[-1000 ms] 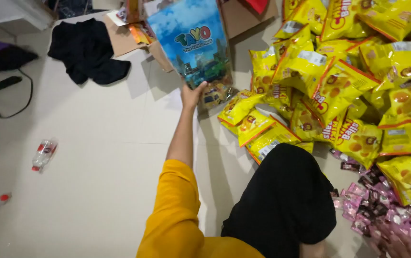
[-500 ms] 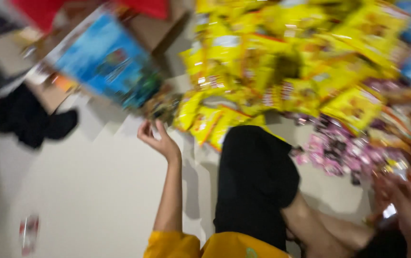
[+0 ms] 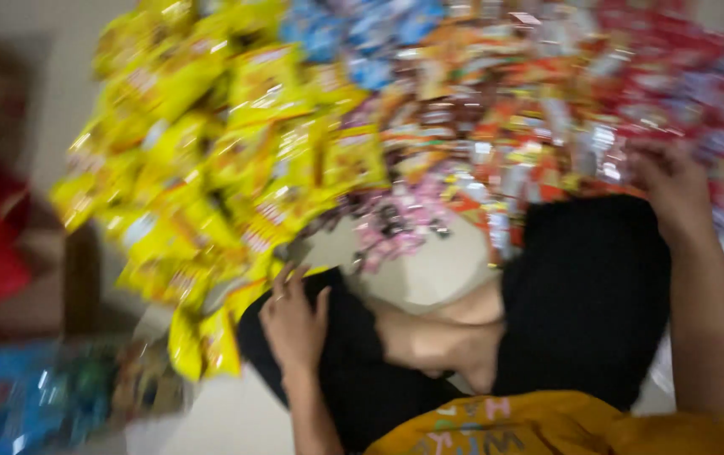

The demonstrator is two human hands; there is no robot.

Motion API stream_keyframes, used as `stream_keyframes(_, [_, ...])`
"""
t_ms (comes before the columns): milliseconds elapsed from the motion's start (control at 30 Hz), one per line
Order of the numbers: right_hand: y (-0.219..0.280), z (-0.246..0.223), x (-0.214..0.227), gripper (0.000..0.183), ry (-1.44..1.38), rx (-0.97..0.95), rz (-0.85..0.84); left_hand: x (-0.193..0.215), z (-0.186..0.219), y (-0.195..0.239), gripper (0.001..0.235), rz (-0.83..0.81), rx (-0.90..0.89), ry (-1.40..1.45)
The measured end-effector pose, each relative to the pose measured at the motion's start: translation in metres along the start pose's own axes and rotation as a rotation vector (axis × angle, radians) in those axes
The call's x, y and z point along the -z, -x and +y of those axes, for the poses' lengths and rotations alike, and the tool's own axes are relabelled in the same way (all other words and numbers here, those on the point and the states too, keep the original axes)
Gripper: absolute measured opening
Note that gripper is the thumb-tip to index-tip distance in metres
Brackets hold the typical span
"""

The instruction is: Pack individual snack packets into a larger plastic bag.

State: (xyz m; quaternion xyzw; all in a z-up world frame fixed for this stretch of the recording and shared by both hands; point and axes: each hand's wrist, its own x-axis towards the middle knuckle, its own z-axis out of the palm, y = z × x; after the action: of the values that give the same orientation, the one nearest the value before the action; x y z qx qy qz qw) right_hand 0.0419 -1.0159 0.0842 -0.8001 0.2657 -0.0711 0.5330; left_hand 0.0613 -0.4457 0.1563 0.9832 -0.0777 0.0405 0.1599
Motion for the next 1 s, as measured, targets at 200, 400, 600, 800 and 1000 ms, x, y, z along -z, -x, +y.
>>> stream_keyframes(200, [-0.001, 0.234, 0.124, 0.034, 0.102, 0.061, 0.597, -0.016, -0.003, 0.007, 0.043, -0.082, 0.065, -0.278])
stream_keyframes(400, [0.098, 0.233, 0.128, 0.073, 0.55, -0.25, 0.601, -0.025, -0.009, 0.008, 0.035, 0.022, -0.037, -0.428])
stream_keyframes(600, [0.118, 0.242, 0.109, 0.02, 1.059, 0.05, 0.621, -0.036, -0.022, 0.007, 0.027, 0.163, -0.183, -0.66])
stream_keyframes(800, [0.105, 0.301, 0.118, 0.021, 0.62, -0.064, 0.749, -0.036, -0.021, 0.01, 0.03, 0.112, -0.117, -0.608])
stream_keyframes(1000, [0.1, 0.323, 0.137, 0.046, 0.413, -0.585, 0.956, -0.027, -0.008, 0.008, 0.029, 0.03, -0.046, -0.561])
